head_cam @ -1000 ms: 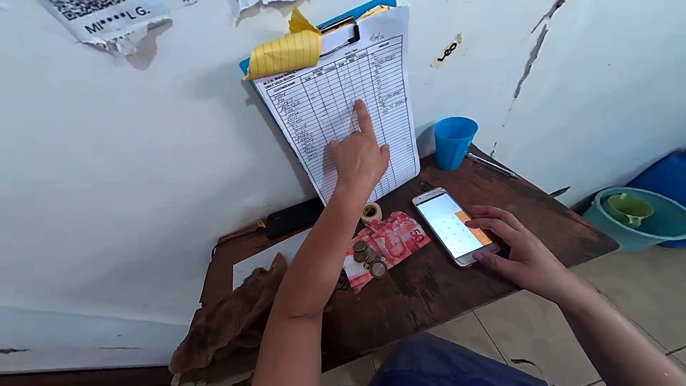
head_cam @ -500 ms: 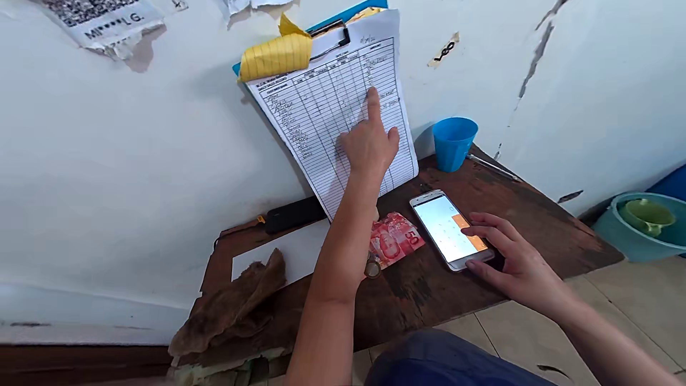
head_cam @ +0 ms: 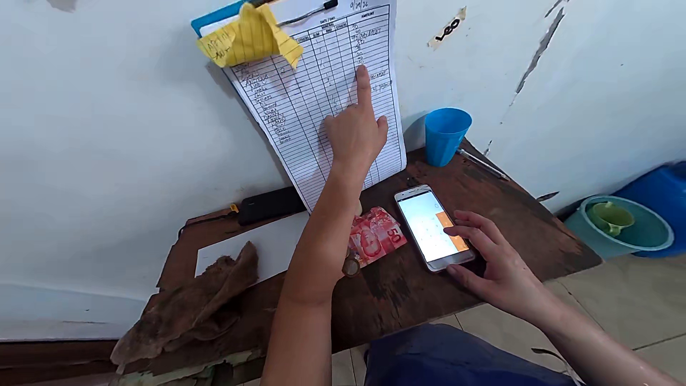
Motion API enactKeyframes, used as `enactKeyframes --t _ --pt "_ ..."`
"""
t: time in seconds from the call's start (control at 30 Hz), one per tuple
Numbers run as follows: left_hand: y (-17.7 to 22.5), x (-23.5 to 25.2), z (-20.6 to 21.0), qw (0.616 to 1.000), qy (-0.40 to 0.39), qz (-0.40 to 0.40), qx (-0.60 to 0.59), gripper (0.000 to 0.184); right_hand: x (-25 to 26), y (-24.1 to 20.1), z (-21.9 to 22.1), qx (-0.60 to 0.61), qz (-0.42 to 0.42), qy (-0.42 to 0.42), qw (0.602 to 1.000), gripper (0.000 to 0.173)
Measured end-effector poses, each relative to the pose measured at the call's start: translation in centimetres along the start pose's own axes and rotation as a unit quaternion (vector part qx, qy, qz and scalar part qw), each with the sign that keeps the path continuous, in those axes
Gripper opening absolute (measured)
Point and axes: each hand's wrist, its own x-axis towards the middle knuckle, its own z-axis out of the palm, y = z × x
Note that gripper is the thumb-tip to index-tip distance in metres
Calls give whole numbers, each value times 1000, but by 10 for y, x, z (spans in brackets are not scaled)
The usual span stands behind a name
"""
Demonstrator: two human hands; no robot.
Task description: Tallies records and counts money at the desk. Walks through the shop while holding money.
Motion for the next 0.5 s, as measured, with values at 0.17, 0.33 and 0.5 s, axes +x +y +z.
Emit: enactKeyframes --t 0.17,0.33,0.5 --pt "1 0 3 1000 -12 2 14 88 -1 1 2 -6 -13 7 1000 51" --pt "-3 1 3 1000 -3 11 15 86 0 -1 4 -16 -10 6 1000 54" --pt "-3 1 5 1000 14 15 11 85 -1 0 5 -23 -14 17 999 55"
